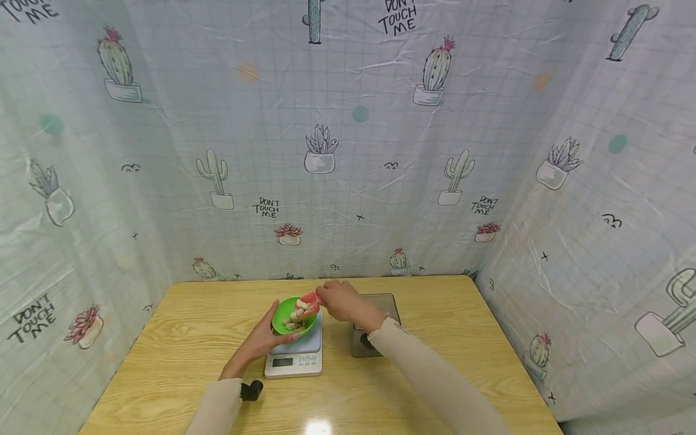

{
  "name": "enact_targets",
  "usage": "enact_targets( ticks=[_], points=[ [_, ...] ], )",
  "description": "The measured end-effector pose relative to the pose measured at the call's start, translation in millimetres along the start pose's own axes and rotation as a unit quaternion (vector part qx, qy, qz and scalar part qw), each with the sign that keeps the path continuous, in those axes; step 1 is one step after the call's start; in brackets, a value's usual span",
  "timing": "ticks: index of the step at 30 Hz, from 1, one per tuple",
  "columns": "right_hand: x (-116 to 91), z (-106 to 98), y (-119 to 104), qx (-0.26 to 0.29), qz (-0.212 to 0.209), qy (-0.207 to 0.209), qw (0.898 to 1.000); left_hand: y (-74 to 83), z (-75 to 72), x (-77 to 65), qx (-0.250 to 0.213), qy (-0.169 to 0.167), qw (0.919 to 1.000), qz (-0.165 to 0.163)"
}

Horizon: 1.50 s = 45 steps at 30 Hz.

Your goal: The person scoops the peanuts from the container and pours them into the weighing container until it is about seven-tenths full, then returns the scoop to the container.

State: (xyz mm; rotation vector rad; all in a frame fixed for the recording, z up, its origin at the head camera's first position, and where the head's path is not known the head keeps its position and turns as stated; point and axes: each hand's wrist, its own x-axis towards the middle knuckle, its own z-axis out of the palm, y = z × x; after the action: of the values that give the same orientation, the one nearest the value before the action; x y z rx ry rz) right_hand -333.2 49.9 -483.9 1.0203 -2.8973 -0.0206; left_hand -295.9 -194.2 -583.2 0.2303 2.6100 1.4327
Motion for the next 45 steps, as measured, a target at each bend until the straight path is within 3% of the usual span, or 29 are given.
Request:
enact_targets(
  ticks=[8, 20, 25, 31, 36, 45],
  points=[
    [7, -13, -5, -0.104, -0.032, -0.007, 0.994, 0.2, 1.0, -0.6, 0.008, 0.003, 1.0000, 0.001],
    [6, -42, -11, -0.192, -0.048, -0.020, 0.980, -0.2, -0.6, -1.9, -0.013, -0.012, 0.9998, 0.011],
    [0, -44, -5, -0.130, -0.033, -0.027, 0.991, 1.6, -1.4, -2.6, -0.001, -0.010, 0.9998, 0.014],
    [-9, -34, 15, 0.000, -0.029, 0.028, 0.999, 6.3, -1.8, -4.7, 0.009, 0.004, 0.9998, 0.015],
    [-22, -26, 27, 0.094, -0.008, 0.056, 0.994, 13.1, -5.2, -8.0, 0.030, 0.035, 0.9985, 0.030],
    [-59, -18, 48, 0.158, 0.003, 0.114, 0.981, 45.7, -6.7, -16.0, 0.009, 0.097, 0.9906, 0.095]
  ],
)
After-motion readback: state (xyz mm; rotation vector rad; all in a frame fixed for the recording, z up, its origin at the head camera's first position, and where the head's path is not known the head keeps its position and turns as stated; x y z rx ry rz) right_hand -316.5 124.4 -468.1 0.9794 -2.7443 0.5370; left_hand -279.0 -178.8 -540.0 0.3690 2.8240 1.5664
